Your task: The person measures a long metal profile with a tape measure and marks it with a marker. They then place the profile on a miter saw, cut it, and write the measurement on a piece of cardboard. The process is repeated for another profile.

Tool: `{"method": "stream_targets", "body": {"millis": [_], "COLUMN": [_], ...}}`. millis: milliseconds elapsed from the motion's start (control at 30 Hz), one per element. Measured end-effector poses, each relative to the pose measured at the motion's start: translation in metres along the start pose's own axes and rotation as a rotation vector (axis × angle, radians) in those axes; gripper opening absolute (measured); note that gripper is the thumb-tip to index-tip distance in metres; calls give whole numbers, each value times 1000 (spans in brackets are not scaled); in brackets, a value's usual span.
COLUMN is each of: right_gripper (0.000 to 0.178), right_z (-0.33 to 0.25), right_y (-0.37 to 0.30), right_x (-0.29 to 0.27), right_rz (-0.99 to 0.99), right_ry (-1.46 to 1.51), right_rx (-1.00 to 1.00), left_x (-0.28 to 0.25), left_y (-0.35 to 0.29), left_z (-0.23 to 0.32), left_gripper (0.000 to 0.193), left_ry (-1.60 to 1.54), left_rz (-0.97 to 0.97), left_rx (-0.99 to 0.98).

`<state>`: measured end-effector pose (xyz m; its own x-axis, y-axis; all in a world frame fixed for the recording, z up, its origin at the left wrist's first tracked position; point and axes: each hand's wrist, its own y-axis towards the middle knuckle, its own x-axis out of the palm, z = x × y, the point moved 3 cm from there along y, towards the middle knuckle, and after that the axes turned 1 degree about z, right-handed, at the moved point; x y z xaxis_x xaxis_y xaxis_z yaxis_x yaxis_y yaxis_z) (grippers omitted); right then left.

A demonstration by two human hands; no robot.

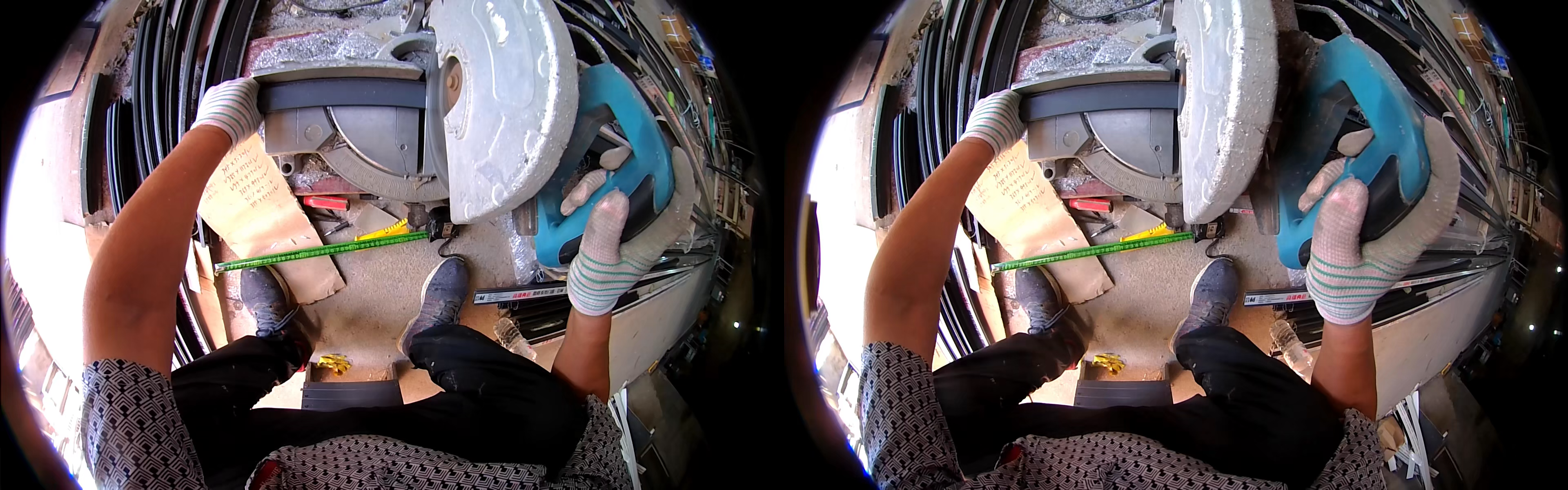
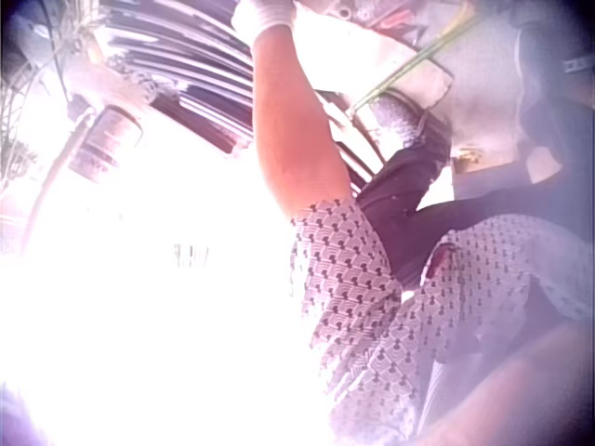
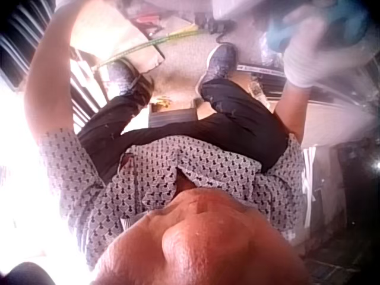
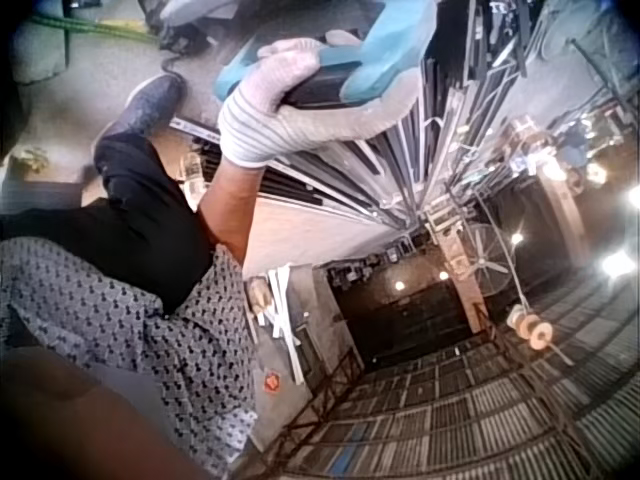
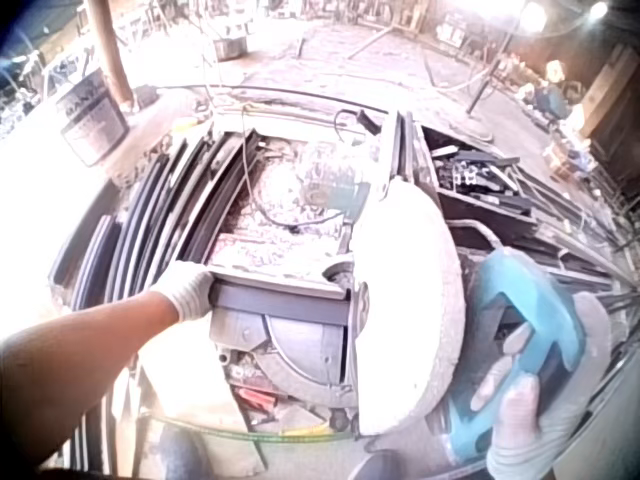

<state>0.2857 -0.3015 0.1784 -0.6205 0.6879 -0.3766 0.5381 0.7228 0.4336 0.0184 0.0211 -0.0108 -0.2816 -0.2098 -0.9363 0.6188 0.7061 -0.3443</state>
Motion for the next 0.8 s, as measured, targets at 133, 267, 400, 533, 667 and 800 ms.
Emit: {"method": "stream_targets", "body": {"millis": [133, 267, 400, 533, 667, 800], "right_gripper": [71, 72, 73, 75, 75, 75], "right_z": [-2, -3, -1, 3, 3, 3], "right_y": [1, 0, -2, -4, -4, -5], "right_x": [1, 2, 1, -3, -2, -1], "right_rz": [-10, 9, 11, -1, -2, 1], "right_ry": [-9, -1, 13, 25, 26, 48], "right_rx": [6, 5, 35, 51, 20, 21], "left_x": [1, -2, -1, 0, -2, -4], "left_y": [0, 2, 0, 1, 0, -1], "left_z": [-2, 2, 0, 0, 2, 2], "left_gripper": [22, 22, 22, 22, 22, 22], "left_ry": [6, 11, 10, 12, 9, 17], "left_rz": [3, -16, -12, -9, -17, -34], "left_rx": [-3, -10, -12, -4, -13, -20]}}
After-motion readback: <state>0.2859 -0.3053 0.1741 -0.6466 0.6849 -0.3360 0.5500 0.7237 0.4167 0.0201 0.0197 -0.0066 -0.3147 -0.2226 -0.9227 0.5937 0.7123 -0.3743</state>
